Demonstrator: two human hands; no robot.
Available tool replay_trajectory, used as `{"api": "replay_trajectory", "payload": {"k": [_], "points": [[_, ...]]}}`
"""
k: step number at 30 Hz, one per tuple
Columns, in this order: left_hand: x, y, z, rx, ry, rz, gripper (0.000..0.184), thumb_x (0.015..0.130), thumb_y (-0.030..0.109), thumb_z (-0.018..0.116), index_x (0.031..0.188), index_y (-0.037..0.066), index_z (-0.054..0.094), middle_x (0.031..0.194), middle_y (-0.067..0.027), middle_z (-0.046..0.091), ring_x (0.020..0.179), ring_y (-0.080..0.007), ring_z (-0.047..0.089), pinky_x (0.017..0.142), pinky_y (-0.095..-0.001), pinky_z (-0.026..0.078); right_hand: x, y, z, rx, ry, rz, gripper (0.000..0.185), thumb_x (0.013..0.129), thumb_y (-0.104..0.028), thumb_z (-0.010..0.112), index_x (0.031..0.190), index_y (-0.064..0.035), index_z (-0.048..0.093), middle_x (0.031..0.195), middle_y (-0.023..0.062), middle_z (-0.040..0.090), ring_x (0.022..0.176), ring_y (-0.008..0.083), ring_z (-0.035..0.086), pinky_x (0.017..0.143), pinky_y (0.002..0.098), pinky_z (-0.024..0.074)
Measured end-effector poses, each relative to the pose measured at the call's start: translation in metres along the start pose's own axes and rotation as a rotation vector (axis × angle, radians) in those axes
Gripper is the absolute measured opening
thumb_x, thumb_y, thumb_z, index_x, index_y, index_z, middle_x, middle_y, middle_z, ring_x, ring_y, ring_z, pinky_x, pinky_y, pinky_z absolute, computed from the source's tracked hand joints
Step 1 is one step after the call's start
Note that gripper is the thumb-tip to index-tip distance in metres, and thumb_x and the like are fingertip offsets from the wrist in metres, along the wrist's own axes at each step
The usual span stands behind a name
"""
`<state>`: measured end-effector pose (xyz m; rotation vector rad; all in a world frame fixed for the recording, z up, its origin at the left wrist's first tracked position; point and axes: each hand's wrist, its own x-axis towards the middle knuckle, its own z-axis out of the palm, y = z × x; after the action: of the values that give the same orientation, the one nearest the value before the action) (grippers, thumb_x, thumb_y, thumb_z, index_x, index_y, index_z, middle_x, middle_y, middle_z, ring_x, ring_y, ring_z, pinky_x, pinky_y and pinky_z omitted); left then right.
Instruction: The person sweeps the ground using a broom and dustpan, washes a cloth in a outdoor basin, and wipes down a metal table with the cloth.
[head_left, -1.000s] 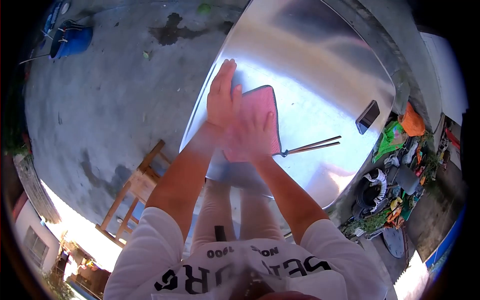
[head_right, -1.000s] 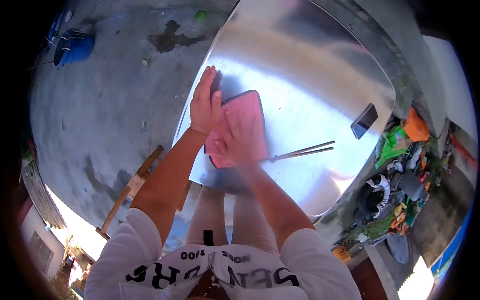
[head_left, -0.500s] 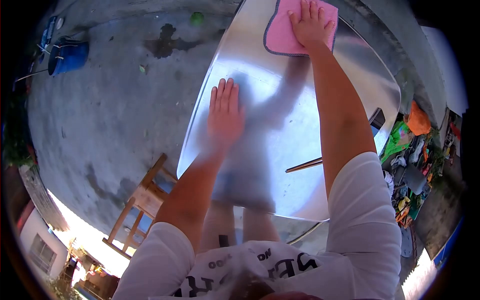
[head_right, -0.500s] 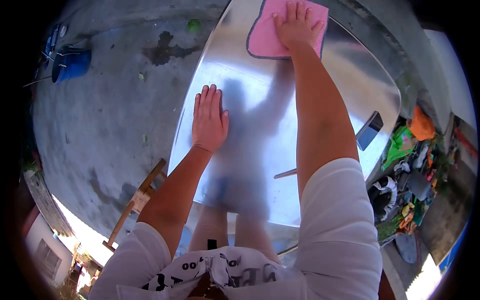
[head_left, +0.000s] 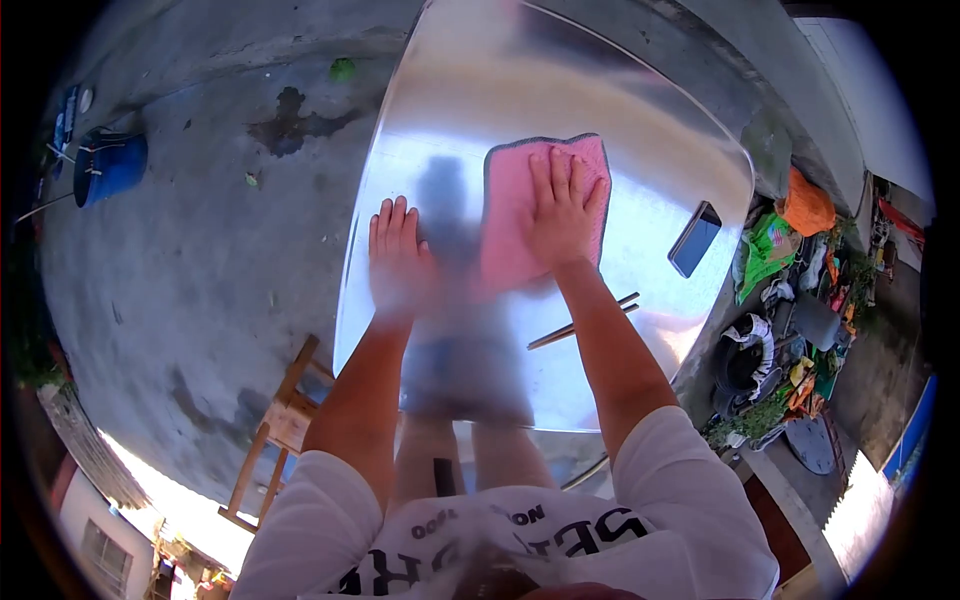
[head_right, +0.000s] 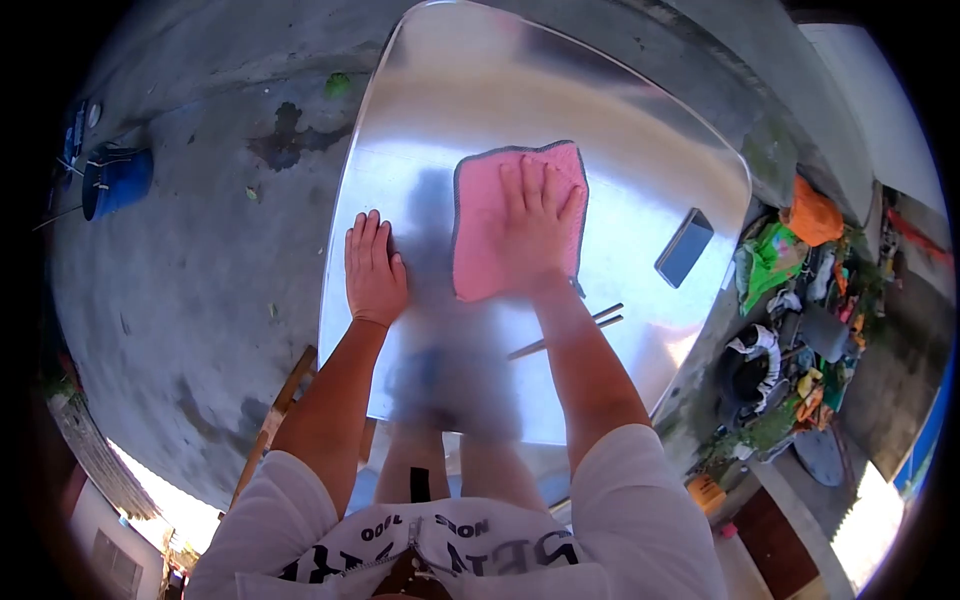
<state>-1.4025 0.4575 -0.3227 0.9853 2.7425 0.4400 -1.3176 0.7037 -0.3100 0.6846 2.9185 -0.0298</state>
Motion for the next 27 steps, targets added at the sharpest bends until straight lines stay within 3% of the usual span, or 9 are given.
{"api": "replay_trajectory", "payload": {"k": [4,7,10,12,16,18,21,25,27], "points": [[0.002,0.001,0.004,0.062,0.000,0.000,0.052,0.096,0.015,0.052,0.144,0.002,0.041,0.159,-0.0170,0.032,0.151,-0.0356,0.023,0.125,-0.0497,0.017,0.103,0.072,0.019,-0.101,0.203,0.139,0.071,0.099,-0.061,0.036,0.159,-0.0250,0.026,0.168,0.0056,0.018,0.154,0.0341,0.014,0.119,0.0665,0.0035],[0.002,0.001,0.010,0.080,0.024,0.015,0.051,0.096,0.015,0.052,0.144,0.002,0.041,0.158,-0.0175,0.033,0.150,-0.0367,0.025,0.125,-0.0505,0.018,0.167,0.115,0.025,-0.091,0.306,0.180,0.069,0.100,-0.062,0.033,0.160,-0.0271,0.026,0.167,0.0044,0.021,0.154,0.0338,0.016,0.119,0.0652,0.0066],[0.001,0.002,0.009,0.062,0.015,-0.007,0.051,0.098,0.020,0.048,0.145,-0.001,0.046,0.160,-0.0152,0.033,0.153,-0.0303,0.020,0.127,-0.0456,0.011,0.198,0.127,0.040,-0.066,0.343,0.254,0.069,0.101,-0.064,0.030,0.160,-0.0283,0.026,0.167,0.0044,0.024,0.154,0.0333,0.019,0.119,0.0639,0.0091],[-0.002,0.004,0.007,0.059,0.024,0.006,0.050,0.097,0.016,0.050,0.144,0.001,0.042,0.158,-0.0172,0.034,0.151,-0.0349,0.024,0.125,-0.0490,0.016,0.195,0.121,0.042,-0.048,0.369,0.295,0.069,0.101,-0.064,0.029,0.160,-0.0274,0.026,0.166,0.0046,0.025,0.153,0.0335,0.020,0.120,0.0633,0.0094],[0.001,0.011,0.000,0.035,0.067,0.014,0.049,0.096,0.013,0.050,0.143,0.002,0.042,0.157,-0.0182,0.035,0.149,-0.0371,0.026,0.125,-0.0507,0.017,0.094,0.049,0.031,0.002,0.343,0.172,0.065,0.099,-0.050,0.044,0.155,-0.0179,0.038,0.163,0.0116,0.030,0.153,0.0379,0.019,0.120,0.0643,0.0059],[0.000,0.013,0.000,0.023,0.071,0.011,0.048,0.095,0.011,0.051,0.141,0.002,0.044,0.157,-0.0181,0.035,0.149,-0.0371,0.026,0.125,-0.0507,0.017,0.024,0.006,0.021,0.083,0.228,0.100,0.069,0.098,-0.049,0.048,0.155,-0.0121,0.038,0.162,0.0131,0.031,0.152,0.0395,0.018,0.120,0.0646,0.0054],[-0.002,0.008,0.000,-0.006,0.081,0.006,0.048,0.094,0.010,0.052,0.140,0.002,0.044,0.157,-0.0177,0.036,0.149,-0.0373,0.027,0.125,-0.0510,0.017,-0.065,-0.051,0.007,0.179,-0.037,-0.003,0.069,0.097,-0.047,0.052,0.155,-0.0119,0.038,0.163,0.0131,0.029,0.151,0.0390,0.020,0.118,0.0673,0.0097],[-0.003,0.002,0.003,-0.087,0.113,0.000,0.048,0.092,0.007,0.053,0.139,0.001,0.044,0.155,-0.0173,0.037,0.148,-0.0375,0.029,0.125,-0.0511,0.019,-0.072,-0.087,0.003,0.137,-0.043,-0.063,0.067,0.097,-0.046,0.052,0.154,-0.0133,0.039,0.162,0.0099,0.031,0.150,0.0369,0.023,0.118,0.0672,0.0120],[-0.003,-0.001,0.006,-0.113,0.129,-0.002,0.048,0.092,0.006,0.053,0.139,0.001,0.045,0.153,-0.0171,0.039,0.147,-0.0369,0.029,0.125,-0.0508,0.020,-0.016,-0.088,-0.005,0.131,-0.004,-0.133,0.067,0.097,-0.047,0.051,0.154,-0.0144,0.038,0.162,0.0079,0.031,0.151,0.0352,0.023,0.118,0.0663,0.0112]]}}
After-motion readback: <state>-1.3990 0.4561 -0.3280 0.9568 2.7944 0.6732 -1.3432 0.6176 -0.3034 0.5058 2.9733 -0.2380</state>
